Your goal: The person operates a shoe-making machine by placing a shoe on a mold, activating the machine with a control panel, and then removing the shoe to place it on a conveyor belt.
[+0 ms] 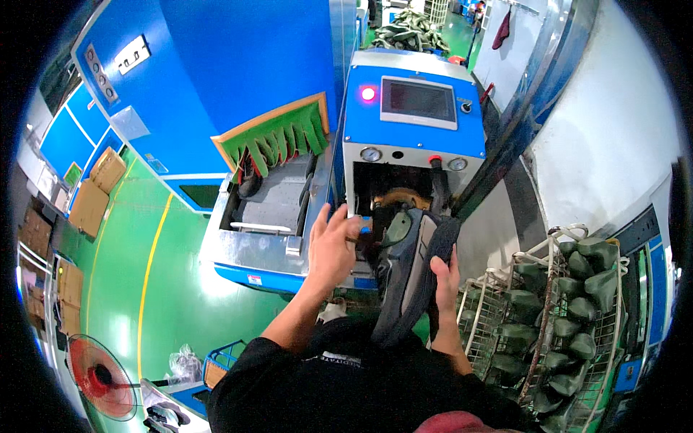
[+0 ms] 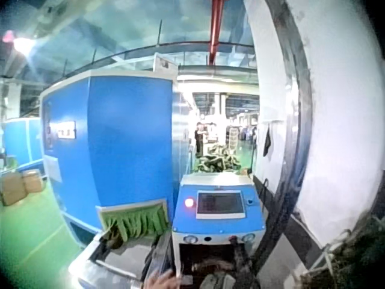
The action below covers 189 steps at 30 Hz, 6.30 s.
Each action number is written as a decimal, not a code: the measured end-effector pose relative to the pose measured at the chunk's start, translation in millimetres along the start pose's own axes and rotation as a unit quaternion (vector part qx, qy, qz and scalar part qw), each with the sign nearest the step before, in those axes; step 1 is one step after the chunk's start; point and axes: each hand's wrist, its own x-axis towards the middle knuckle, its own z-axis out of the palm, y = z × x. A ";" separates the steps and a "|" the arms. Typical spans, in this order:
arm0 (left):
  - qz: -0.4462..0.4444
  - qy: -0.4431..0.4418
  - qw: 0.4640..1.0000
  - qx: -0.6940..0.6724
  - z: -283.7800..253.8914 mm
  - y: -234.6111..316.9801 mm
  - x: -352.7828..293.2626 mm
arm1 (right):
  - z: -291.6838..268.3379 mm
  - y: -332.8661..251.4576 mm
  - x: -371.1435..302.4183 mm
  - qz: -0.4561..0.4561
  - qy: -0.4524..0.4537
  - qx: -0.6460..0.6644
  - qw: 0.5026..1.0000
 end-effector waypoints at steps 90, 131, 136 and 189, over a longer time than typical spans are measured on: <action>-0.213 -0.490 0.722 -0.440 139.5 -178.3 -71.1 | 118.1 40.2 156.7 0.030 -0.056 -0.720 0.691; -0.401 -0.711 0.292 -0.499 87.5 -89.1 -56.9 | 26.0 57.4 -69.3 0.328 0.082 0.019 0.941; -0.266 -0.607 0.595 -0.454 102.4 -123.7 -94.8 | 114.6 80.1 12.7 0.225 0.083 0.309 0.920; -0.230 -0.608 0.706 -0.280 57.8 -9.3 -210.9 | -293.5 381.2 -515.2 0.471 0.548 -0.270 0.637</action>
